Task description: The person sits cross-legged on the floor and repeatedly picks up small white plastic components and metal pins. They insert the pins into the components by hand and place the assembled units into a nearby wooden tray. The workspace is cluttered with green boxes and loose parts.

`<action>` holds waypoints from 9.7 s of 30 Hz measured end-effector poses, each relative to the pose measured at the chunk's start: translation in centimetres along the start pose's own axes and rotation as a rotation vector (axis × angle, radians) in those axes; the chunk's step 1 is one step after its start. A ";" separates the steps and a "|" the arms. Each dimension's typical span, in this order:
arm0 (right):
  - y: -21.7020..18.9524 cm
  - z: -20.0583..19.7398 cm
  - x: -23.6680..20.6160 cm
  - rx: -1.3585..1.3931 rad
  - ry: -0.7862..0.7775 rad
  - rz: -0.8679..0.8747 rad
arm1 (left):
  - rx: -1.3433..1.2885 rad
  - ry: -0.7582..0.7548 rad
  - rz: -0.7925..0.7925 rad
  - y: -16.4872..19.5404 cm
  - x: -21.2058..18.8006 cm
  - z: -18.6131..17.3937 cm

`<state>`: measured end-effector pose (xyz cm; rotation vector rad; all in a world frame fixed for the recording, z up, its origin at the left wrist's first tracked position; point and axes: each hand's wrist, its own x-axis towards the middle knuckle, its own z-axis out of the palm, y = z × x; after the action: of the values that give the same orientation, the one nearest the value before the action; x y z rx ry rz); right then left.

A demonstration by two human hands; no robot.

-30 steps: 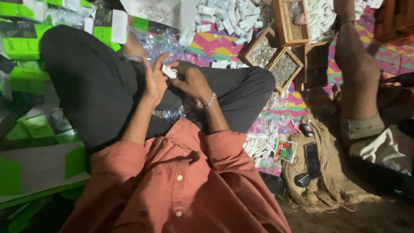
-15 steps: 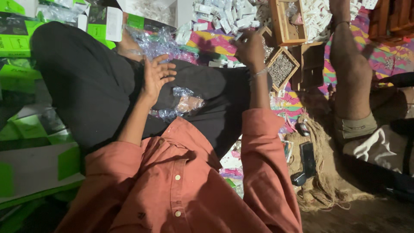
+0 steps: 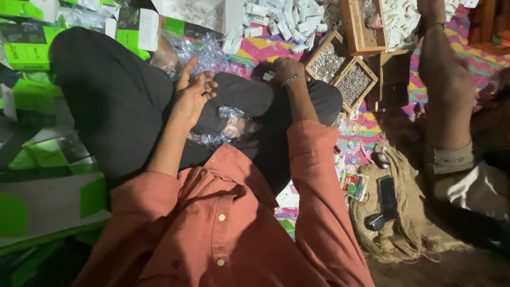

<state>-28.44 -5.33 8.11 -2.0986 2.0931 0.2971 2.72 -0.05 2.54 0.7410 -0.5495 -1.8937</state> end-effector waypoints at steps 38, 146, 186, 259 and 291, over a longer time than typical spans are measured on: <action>-7.8 -1.6 -4.1 0.813 0.221 -0.346 | 0.017 0.045 -0.047 -0.5 0.2 1.6; -13.1 3.7 -7.9 1.202 0.145 -0.350 | 0.414 -0.055 0.112 -3.5 1.5 -1.2; -14.1 3.1 -8.3 1.256 0.209 -0.245 | 0.479 -0.049 0.205 -1.4 -0.1 1.2; -12.0 5.4 -6.5 1.693 0.350 0.038 | 0.667 -0.146 0.230 -2.3 -0.3 1.7; -13.0 1.9 -8.4 1.164 0.435 -0.257 | 0.654 -0.001 0.324 -2.3 -0.3 1.7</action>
<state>-15.51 3.36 8.04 -1.6471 1.4487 -1.1925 0.22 1.28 2.30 0.9904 -1.2411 -1.4074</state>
